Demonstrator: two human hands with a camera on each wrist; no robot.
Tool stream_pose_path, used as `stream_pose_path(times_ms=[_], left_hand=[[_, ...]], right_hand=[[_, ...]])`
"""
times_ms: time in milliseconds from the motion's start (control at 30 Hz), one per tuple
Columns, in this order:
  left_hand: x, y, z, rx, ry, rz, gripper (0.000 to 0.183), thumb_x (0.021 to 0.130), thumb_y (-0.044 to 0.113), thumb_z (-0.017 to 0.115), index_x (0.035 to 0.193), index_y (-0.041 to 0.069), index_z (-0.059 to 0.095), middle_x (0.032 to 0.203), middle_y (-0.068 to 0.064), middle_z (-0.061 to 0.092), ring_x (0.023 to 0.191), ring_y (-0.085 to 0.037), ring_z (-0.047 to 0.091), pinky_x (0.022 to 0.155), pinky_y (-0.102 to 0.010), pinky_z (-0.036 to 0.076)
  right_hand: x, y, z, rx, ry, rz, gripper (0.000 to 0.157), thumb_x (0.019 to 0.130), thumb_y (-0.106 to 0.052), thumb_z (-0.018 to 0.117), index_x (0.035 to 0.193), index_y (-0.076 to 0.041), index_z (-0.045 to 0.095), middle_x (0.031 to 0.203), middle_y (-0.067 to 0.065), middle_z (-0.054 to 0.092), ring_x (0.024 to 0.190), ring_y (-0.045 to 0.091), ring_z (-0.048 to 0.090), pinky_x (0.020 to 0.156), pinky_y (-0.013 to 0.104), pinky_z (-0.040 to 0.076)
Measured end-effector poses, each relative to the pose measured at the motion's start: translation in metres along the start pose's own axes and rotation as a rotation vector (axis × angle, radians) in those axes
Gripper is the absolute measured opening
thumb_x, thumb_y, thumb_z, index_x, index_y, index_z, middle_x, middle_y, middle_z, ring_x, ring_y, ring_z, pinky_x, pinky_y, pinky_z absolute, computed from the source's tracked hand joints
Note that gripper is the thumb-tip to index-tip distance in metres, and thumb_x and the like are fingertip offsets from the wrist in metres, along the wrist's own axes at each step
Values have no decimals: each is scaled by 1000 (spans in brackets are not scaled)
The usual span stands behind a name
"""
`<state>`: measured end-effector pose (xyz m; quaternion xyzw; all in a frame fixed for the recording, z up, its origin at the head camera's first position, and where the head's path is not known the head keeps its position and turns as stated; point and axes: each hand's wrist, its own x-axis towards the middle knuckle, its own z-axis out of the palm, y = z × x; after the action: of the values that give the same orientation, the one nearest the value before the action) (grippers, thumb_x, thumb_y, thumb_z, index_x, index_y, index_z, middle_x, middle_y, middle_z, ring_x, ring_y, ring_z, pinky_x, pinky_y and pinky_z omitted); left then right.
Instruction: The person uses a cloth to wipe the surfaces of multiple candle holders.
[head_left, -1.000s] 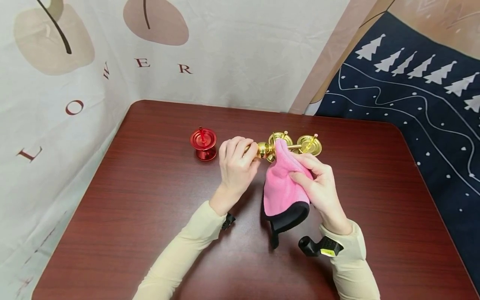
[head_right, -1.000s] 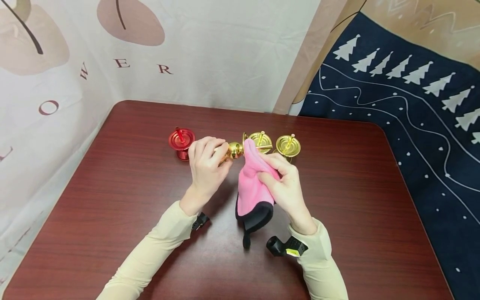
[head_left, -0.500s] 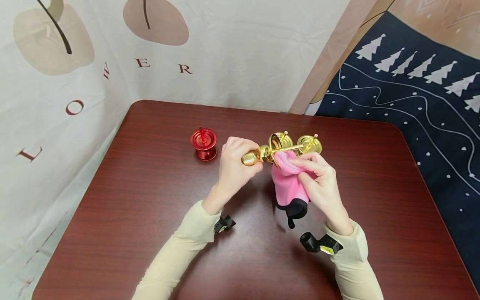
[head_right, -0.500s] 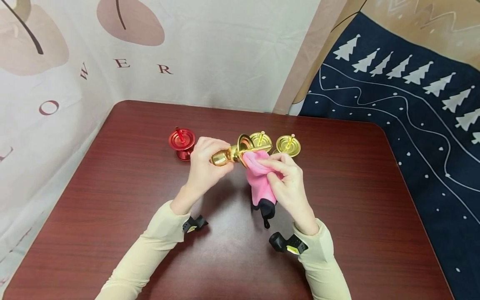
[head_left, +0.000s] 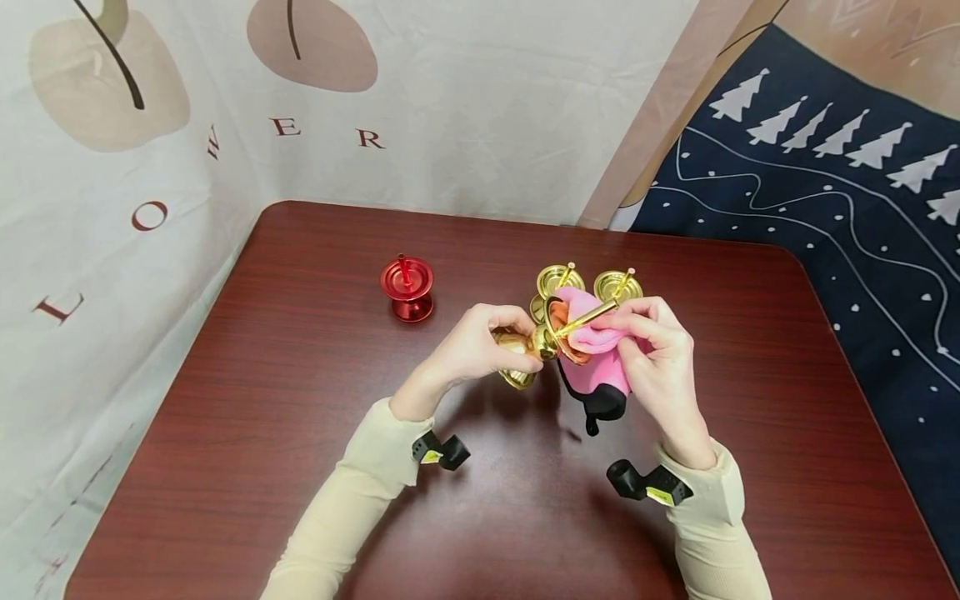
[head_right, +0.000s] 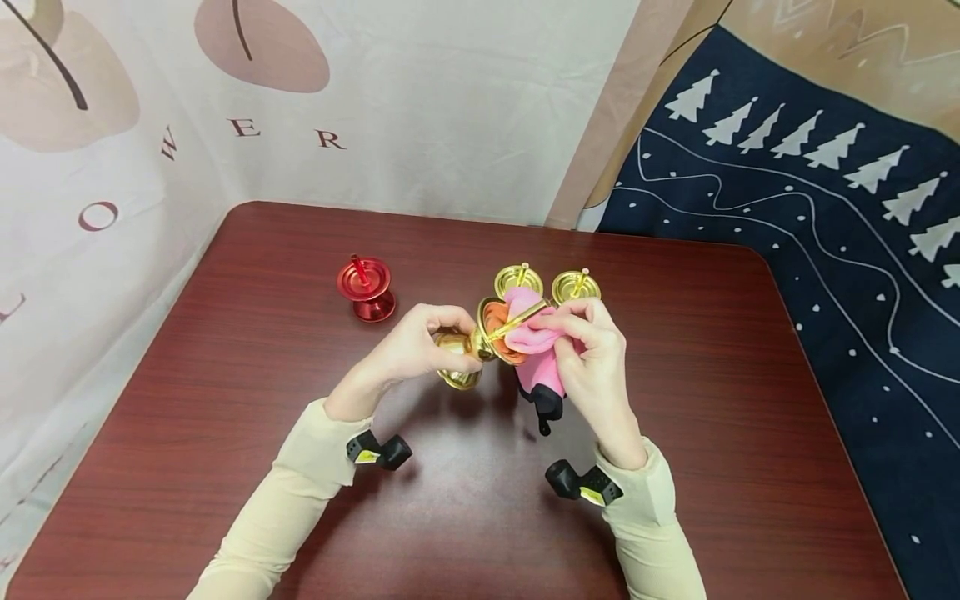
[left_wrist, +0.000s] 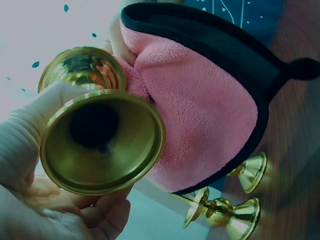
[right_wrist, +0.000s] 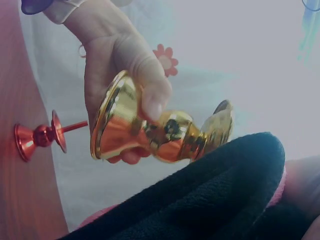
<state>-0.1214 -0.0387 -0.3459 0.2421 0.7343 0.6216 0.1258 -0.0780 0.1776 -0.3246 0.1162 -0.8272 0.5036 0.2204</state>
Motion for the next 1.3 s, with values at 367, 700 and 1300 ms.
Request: stream_pose_path(times_ms=[367,700,1300], left_hand=[[1,3,4,-94,-56,-51,25,64,-4,78,85,-4,65,76,-1,64,70,-8,55,66,-21,46],[2,4,4,-67,119,-13,26,63,-5,79,84,-3,64,75,-2,61,71,-10,54,64,-21,47],[8,-3,5,-70,377,-82,25,70,2,78,90,-3,65,87,-13,67,75,-14,56,66,-22,46]], right_hand=[[4,5,1,22,52,-47,21,75,22,55,84,10,70,91,11,56,86,8,49,64,12,42],[2,-1,-5,15,-16,-38,30,74,22,52,91,6,71,89,6,57,84,8,50,58,14,37],[-10,-4,4,525,-3,238,37,78,19,55,94,-8,74,93,0,65,91,18,56,75,22,46]])
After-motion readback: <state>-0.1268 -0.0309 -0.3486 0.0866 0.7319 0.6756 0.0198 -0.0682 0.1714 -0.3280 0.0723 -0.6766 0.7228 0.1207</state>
